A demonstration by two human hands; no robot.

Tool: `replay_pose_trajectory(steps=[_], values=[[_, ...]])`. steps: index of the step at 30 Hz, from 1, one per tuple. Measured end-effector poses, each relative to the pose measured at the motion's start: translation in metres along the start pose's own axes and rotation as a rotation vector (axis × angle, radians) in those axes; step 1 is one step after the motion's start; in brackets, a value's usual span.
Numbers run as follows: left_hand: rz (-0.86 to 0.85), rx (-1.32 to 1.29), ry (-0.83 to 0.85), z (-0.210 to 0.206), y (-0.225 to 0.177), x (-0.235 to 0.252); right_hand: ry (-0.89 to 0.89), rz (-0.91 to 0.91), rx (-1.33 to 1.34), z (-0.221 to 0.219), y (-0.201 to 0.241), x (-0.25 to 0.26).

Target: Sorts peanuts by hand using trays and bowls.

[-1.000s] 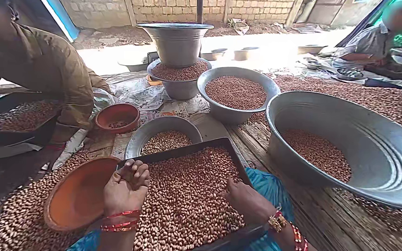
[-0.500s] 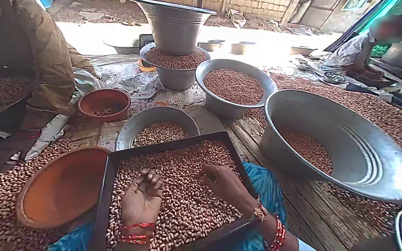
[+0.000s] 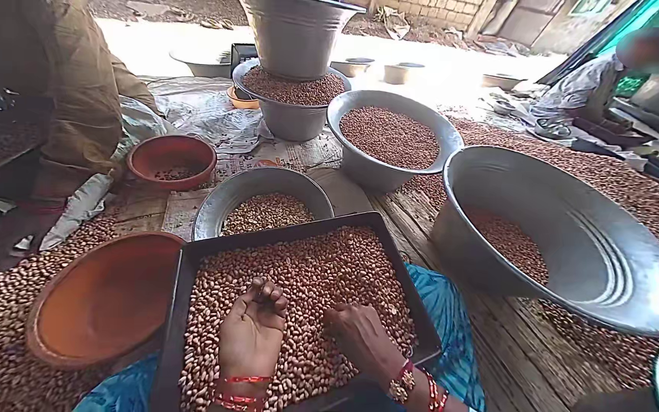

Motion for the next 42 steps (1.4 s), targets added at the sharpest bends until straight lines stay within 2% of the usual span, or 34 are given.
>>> replay_pose_trajectory(steps=[9,15,18,22,24,27,29,32,42], values=[[0.020,0.022,0.012,0.002,0.006,-0.001,0.011,-0.037,-0.087,-0.003,0.004,-0.003],[-0.005,0.027,-0.026,-0.001,0.006,-0.003,0.187,-0.112,-0.089,0.001,0.009,0.004],[-0.018,0.064,-0.070,0.002,0.011,-0.003,0.205,-0.109,0.072,0.027,0.012,0.013],[-0.004,0.103,-0.109,0.004,0.017,-0.002,-0.004,0.078,0.497,0.064,0.024,0.012],[0.004,0.055,-0.084,0.002,0.015,-0.002,0.014,0.102,0.395,0.061,0.021,0.007],[-0.046,-0.003,-0.070,0.001,0.006,-0.002,0.145,0.084,0.087,0.030,0.004,0.003],[-0.074,-0.007,-0.078,0.003,0.000,-0.001,0.149,0.077,0.011,0.013,-0.004,0.002],[-0.092,-0.017,-0.075,0.006,-0.006,0.002,0.114,0.101,-0.041,0.003,-0.006,-0.001],[-0.082,-0.007,-0.054,0.007,-0.008,0.002,0.312,-0.075,-0.025,0.006,0.002,-0.001]])
Point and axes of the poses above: each hand's wrist, its own x-axis towards the middle knuckle, its own z-axis out of the back of the hand, y = z × x, the point moved 4 cm from there along x, towards the middle knuckle, and after that the axes turned 10 degrees about x, right-handed, at the moved point
